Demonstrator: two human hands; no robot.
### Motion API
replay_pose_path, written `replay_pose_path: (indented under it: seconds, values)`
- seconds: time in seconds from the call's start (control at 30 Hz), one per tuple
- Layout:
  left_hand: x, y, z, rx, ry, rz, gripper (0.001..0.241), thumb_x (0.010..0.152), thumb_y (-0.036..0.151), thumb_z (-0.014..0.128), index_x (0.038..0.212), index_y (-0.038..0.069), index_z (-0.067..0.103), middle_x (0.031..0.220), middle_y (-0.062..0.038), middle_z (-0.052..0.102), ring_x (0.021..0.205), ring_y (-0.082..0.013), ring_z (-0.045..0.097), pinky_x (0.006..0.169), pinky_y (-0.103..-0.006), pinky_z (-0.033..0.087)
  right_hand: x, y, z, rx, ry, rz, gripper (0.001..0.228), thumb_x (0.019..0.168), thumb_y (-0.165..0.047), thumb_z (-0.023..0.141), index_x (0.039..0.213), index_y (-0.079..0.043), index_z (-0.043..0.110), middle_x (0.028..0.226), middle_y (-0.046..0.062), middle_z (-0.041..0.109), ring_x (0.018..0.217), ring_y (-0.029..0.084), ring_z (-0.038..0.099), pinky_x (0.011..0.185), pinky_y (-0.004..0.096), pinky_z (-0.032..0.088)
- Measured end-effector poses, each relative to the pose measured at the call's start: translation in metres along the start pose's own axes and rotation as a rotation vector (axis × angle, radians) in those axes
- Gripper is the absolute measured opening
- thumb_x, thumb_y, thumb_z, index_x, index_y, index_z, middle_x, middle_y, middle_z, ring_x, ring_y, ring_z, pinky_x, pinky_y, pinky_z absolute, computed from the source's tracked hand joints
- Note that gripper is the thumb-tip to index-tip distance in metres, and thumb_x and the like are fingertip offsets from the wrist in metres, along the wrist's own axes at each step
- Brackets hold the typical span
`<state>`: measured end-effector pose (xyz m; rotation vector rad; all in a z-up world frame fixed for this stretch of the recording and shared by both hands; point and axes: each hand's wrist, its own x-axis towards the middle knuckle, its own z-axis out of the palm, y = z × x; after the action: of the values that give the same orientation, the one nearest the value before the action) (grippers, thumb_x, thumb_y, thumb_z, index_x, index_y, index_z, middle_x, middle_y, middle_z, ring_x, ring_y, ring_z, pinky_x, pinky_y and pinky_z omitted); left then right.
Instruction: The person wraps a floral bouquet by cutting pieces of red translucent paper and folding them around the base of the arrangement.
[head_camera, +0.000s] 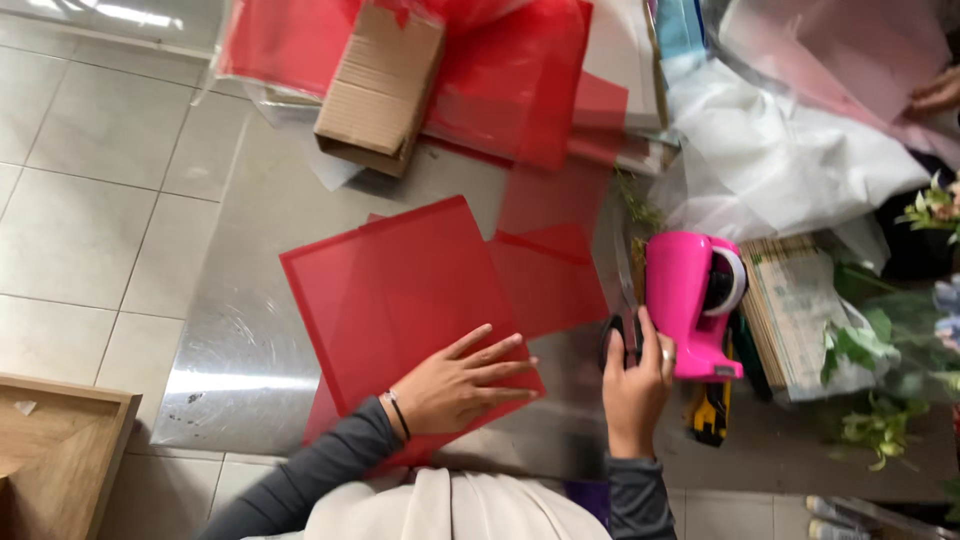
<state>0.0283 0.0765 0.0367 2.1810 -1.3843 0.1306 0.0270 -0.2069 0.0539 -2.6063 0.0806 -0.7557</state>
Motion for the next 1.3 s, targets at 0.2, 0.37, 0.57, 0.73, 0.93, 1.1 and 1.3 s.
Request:
replay_pose_path:
  seconds: [0.2, 0.37, 0.57, 0.73, 0.93, 1.1, 1.3]
  values:
    - [0.012, -0.024, 0.048, 0.357, 0.036, -0.127, 0.053, 0.103, 0.049, 0.046, 0.155, 0.036, 0.046, 0.164, -0.007, 0.039, 0.143, -0.0355, 0.043, 0.111, -0.0553, 0.036, -0.068, 0.015, -0.044, -0.051, -0.017, 0.067, 0.044, 0.098, -0.013, 0.071, 0.140, -0.003, 0.065, 0.117, 0.017, 0.060, 0.110, 0.032, 0.063, 0.098, 0.043, 0.052]
    - [0.069, -0.029, 0.095, 0.590, 0.287, -0.790, 0.054, 0.106, 0.051, 0.045, 0.158, 0.040, 0.042, 0.166, -0.004, 0.036, 0.151, -0.0328, 0.036, 0.117, -0.0522, 0.027, -0.112, 0.000, -0.070, -0.104, -0.059, -0.003, 0.042, 0.099, -0.017, 0.071, 0.138, -0.004, 0.066, 0.113, 0.014, 0.062, 0.101, 0.028, 0.064, 0.092, 0.039, 0.054]
    - [0.092, -0.033, 0.102, 0.677, 0.249, -1.069, 0.056, 0.109, 0.052, 0.041, 0.163, 0.039, 0.034, 0.170, -0.004, 0.025, 0.154, -0.0321, 0.031, 0.119, -0.0527, 0.026, -0.158, -0.017, -0.088, -0.161, -0.111, -0.102, 0.038, 0.097, -0.022, 0.071, 0.132, -0.006, 0.070, 0.107, 0.007, 0.062, 0.091, 0.019, 0.065, 0.086, 0.031, 0.057]
    - [0.093, -0.032, 0.102, 0.647, 0.214, -1.079, 0.058, 0.110, 0.054, 0.038, 0.165, 0.039, 0.030, 0.172, -0.003, 0.019, 0.157, -0.0312, 0.022, 0.120, -0.0526, 0.021, -0.168, -0.016, -0.075, -0.127, -0.139, -0.065, 0.038, 0.097, -0.018, 0.071, 0.133, -0.007, 0.069, 0.107, 0.006, 0.061, 0.092, 0.017, 0.064, 0.084, 0.029, 0.058]
    - [0.092, -0.034, 0.100, 0.671, 0.191, -1.081, 0.058, 0.109, 0.054, 0.037, 0.164, 0.039, 0.029, 0.172, -0.004, 0.021, 0.156, -0.0323, 0.025, 0.119, -0.0534, 0.024, -0.156, -0.011, -0.065, -0.121, -0.137, -0.118, 0.041, 0.097, -0.017, 0.073, 0.135, -0.005, 0.067, 0.107, 0.008, 0.062, 0.091, 0.018, 0.063, 0.085, 0.030, 0.056]
    - [0.092, -0.033, 0.099, 0.655, 0.164, -1.085, 0.058, 0.109, 0.054, 0.035, 0.165, 0.040, 0.026, 0.172, -0.004, 0.019, 0.156, -0.0323, 0.025, 0.119, -0.0534, 0.021, -0.153, -0.012, -0.067, -0.100, -0.151, -0.134, 0.039, 0.097, -0.017, 0.071, 0.134, -0.004, 0.067, 0.108, 0.008, 0.062, 0.094, 0.020, 0.064, 0.090, 0.032, 0.056]
    - [0.093, -0.032, 0.097, 0.661, 0.176, -1.082, 0.058, 0.109, 0.054, 0.037, 0.165, 0.040, 0.027, 0.172, -0.004, 0.020, 0.156, -0.0320, 0.024, 0.120, -0.0526, 0.023, -0.157, -0.012, -0.060, -0.129, -0.121, -0.142, 0.039, 0.097, -0.019, 0.072, 0.134, -0.004, 0.068, 0.106, 0.008, 0.061, 0.092, 0.019, 0.063, 0.088, 0.030, 0.058]
